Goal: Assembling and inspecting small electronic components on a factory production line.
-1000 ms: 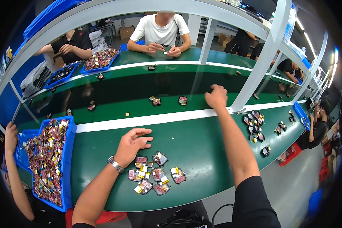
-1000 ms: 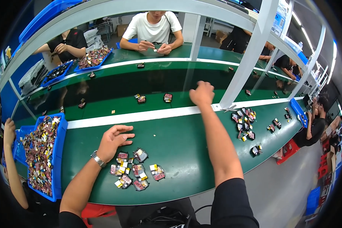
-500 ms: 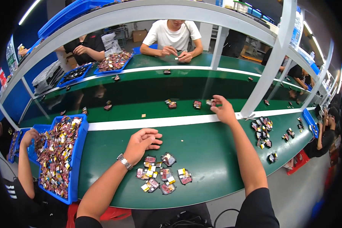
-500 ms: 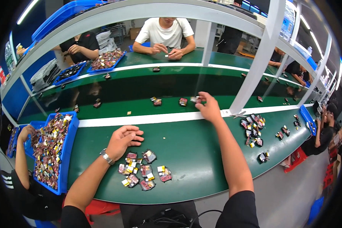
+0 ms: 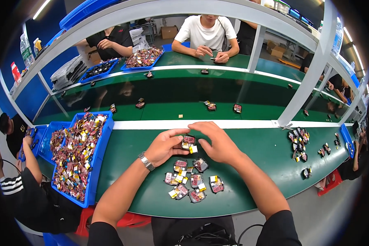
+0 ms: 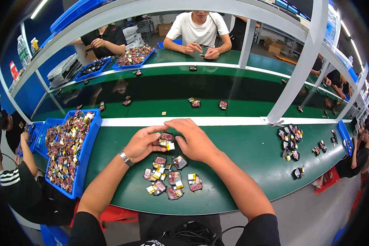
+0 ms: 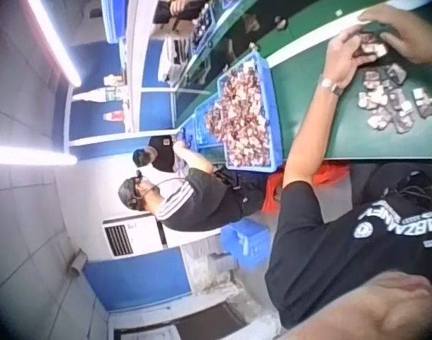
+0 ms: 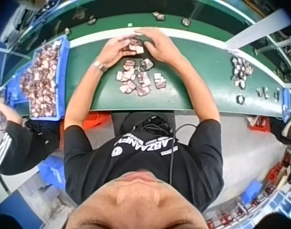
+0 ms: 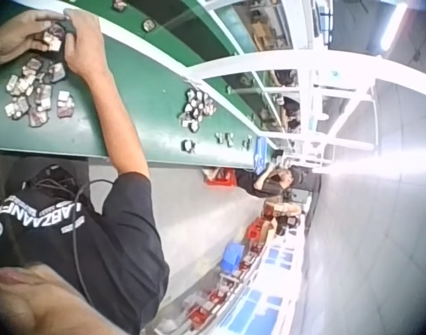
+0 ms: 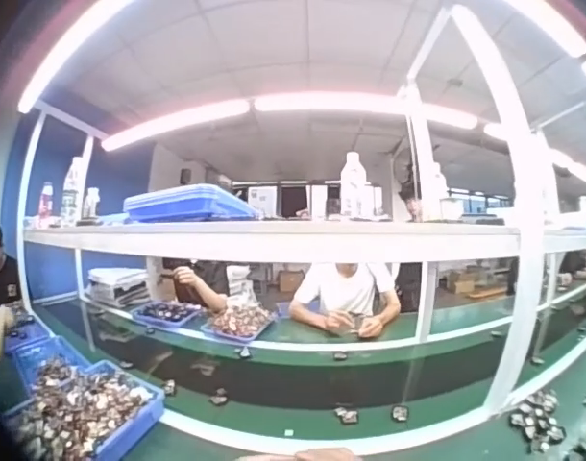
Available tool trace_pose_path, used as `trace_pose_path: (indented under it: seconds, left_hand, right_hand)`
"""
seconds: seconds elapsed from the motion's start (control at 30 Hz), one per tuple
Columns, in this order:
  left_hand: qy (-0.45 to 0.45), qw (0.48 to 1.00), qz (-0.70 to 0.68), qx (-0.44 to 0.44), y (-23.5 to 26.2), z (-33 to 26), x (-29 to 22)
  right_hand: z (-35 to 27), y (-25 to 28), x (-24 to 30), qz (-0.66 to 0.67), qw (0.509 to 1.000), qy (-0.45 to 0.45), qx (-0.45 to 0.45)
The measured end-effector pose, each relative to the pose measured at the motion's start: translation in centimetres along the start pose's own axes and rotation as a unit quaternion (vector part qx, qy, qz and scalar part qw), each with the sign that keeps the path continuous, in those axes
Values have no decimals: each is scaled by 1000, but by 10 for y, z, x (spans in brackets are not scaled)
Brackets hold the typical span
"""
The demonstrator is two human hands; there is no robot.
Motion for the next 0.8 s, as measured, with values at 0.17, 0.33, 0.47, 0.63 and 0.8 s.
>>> trace_pose_path:
  seconds: [0.17, 0.33, 0.47, 0.63, 0.8]
  left_hand:
    - [-33, 998, 19, -53, -6, -1, 3]
    - [-43, 996, 48, -69, -7, 2, 8]
    - [-39, 992, 91, -73, -8, 2, 10]
    - [-31, 992, 102, -61, -9, 2, 10]
    - [-62, 989, 134, -9, -11, 2, 7]
  right_hand:
    - [-3, -13, 7, -55, 996, 5, -76]
    - [0, -18, 0, -138, 988, 34, -63]
    - [0, -17, -3, -70, 996, 23, -49]
    - [-2, -22, -9, -32, 999, 0, -34]
    - [-2, -22, -7, -11, 998, -32, -50]
Point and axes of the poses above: each hand's wrist, its own z-axis towards the middle knuckle, its own y-axis out of the back of the hand, x = y × z, the point moved 2 cm from there along z, towards the middle knuckle, and after that the axes turned 11 degrees about x, right-handed, at the moved point
